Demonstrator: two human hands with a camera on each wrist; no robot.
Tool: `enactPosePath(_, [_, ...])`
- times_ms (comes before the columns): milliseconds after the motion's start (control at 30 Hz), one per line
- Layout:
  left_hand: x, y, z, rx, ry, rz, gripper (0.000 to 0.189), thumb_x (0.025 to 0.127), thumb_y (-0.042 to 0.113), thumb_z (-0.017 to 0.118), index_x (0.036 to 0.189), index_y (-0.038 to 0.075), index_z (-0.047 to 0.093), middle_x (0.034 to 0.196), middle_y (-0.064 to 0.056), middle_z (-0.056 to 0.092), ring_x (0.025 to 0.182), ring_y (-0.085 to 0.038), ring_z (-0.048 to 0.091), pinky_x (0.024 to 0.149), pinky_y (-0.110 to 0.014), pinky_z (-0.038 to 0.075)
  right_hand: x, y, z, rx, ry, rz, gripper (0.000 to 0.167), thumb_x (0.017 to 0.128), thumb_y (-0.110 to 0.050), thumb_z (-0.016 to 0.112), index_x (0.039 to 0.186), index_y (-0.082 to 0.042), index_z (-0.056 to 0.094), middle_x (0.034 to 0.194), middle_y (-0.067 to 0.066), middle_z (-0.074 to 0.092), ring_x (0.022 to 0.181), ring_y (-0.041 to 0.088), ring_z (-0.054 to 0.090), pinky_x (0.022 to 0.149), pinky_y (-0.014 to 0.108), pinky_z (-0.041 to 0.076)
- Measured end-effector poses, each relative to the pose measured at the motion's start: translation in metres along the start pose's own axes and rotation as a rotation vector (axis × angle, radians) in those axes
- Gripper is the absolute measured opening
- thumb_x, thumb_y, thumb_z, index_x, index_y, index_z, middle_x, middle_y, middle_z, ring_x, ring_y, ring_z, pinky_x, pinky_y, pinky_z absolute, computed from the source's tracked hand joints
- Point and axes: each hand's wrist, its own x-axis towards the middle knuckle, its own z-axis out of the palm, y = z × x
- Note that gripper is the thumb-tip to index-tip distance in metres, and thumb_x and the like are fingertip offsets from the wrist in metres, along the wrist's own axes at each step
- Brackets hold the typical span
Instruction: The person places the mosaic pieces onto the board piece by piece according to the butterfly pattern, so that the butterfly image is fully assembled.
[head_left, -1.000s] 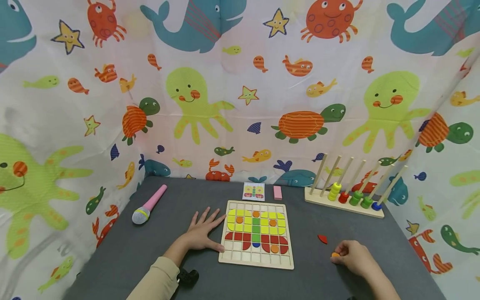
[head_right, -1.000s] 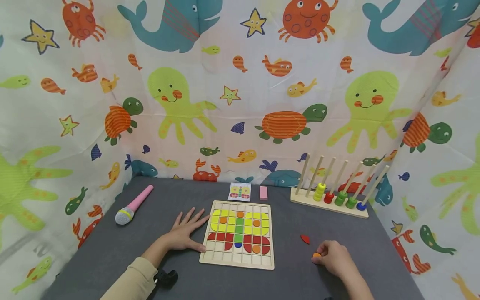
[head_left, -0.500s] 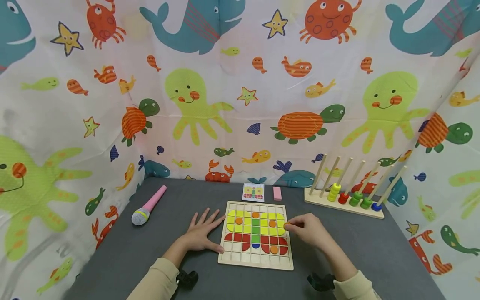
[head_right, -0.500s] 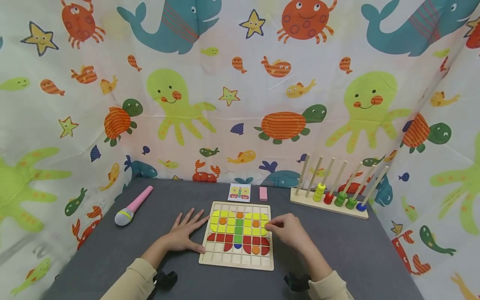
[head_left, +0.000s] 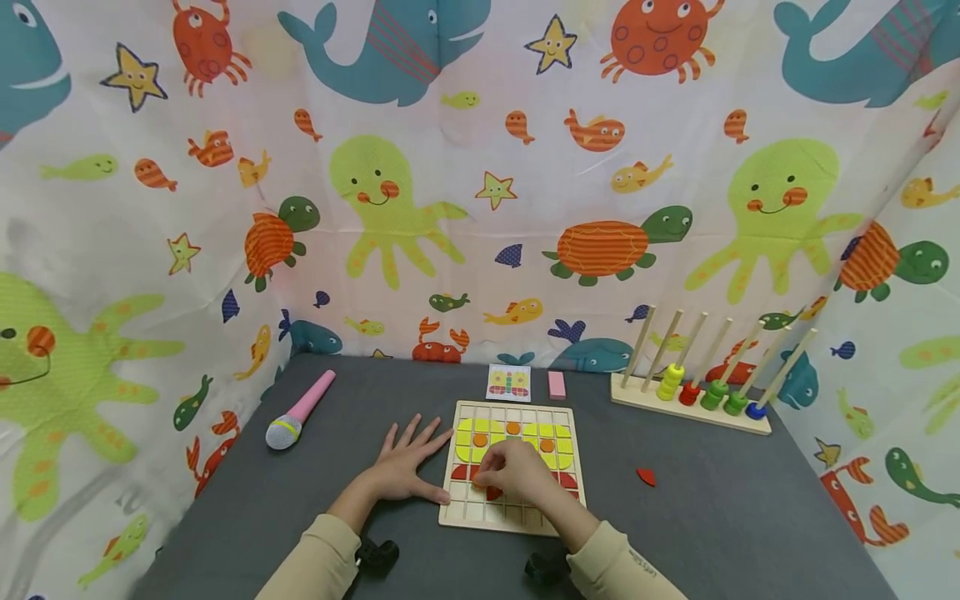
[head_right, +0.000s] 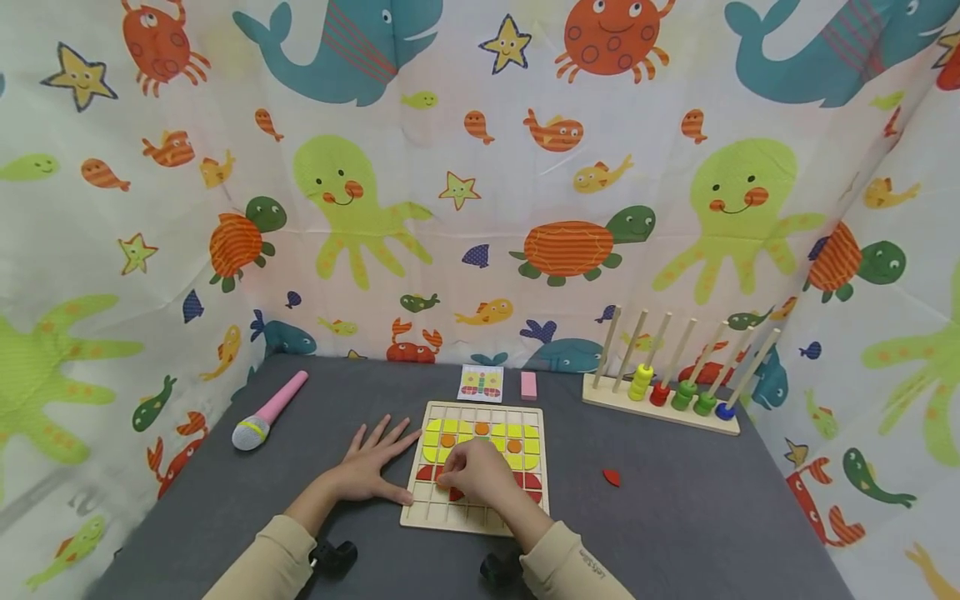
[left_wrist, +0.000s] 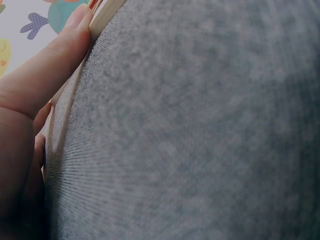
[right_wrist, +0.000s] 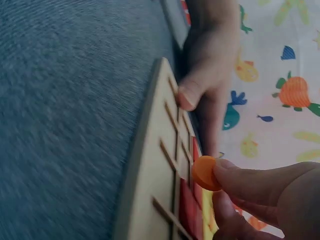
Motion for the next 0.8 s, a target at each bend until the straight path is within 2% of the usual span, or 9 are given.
enactPosePath(267, [0.003, -0.003, 0.004, 0.003, 0.007, -0.006, 0.118, 0.064, 0.085, 0.070, 0.161, 0.036, 0.024, 0.171, 0.000, 0.011, 0.157, -0.034, -0.009, 0.118, -0.065, -0.015, 0.001, -0.001, 0.011, -0.049, 0.017, 0.019, 0.020, 0.081, -0.030, 0.087, 0.074, -0.018, 0.072, 0.065, -0.002, 0.061, 0.062, 0.015, 0.055, 0.053, 0.028, 0.040])
enactPosePath(533, [0.002, 0.002, 0.000, 0.000, -0.005, -0.012, 0.116, 0.066, 0.083, 0.071, 0.161, 0.035, 0.025, 0.171, -0.001, 0.012, 0.157, -0.036, -0.008, 0.117, -0.068, -0.013, 0.003, 0.002, 0.011, -0.112, 0.058, 0.138, 0.038, 0.071, -0.040, 0.092, 0.074, -0.017, 0.061, 0.067, 0.000, 0.058, 0.061, 0.020, 0.053, 0.052, 0.032, 0.037])
enactPosePath(667, [0.002, 0.003, 0.000, 0.013, 0.000, -0.015, 0.114, 0.066, 0.082, 0.071, 0.161, 0.036, 0.026, 0.171, 0.000, 0.013, 0.157, -0.036, -0.007, 0.117, -0.068, -0.011, 0.000, 0.004, 0.008, -0.089, 0.065, 0.118, 0.037, 0.073, -0.040, 0.091, 0.076, -0.017, 0.061, 0.068, 0.000, 0.058, 0.063, 0.020, 0.053, 0.052, 0.031, 0.037])
enactPosePath(800, [0.002, 0.002, 0.002, 0.021, 0.001, -0.021, 0.114, 0.067, 0.082, 0.071, 0.161, 0.038, 0.024, 0.171, 0.001, 0.012, 0.157, -0.035, -0.007, 0.117, -0.068, -0.011, -0.007, 0.010, 0.000, -0.046, 0.069, 0.059, 0.032, 0.077, -0.038, 0.089, 0.081, -0.017, 0.066, 0.070, -0.001, 0.058, 0.064, 0.018, 0.053, 0.054, 0.030, 0.038])
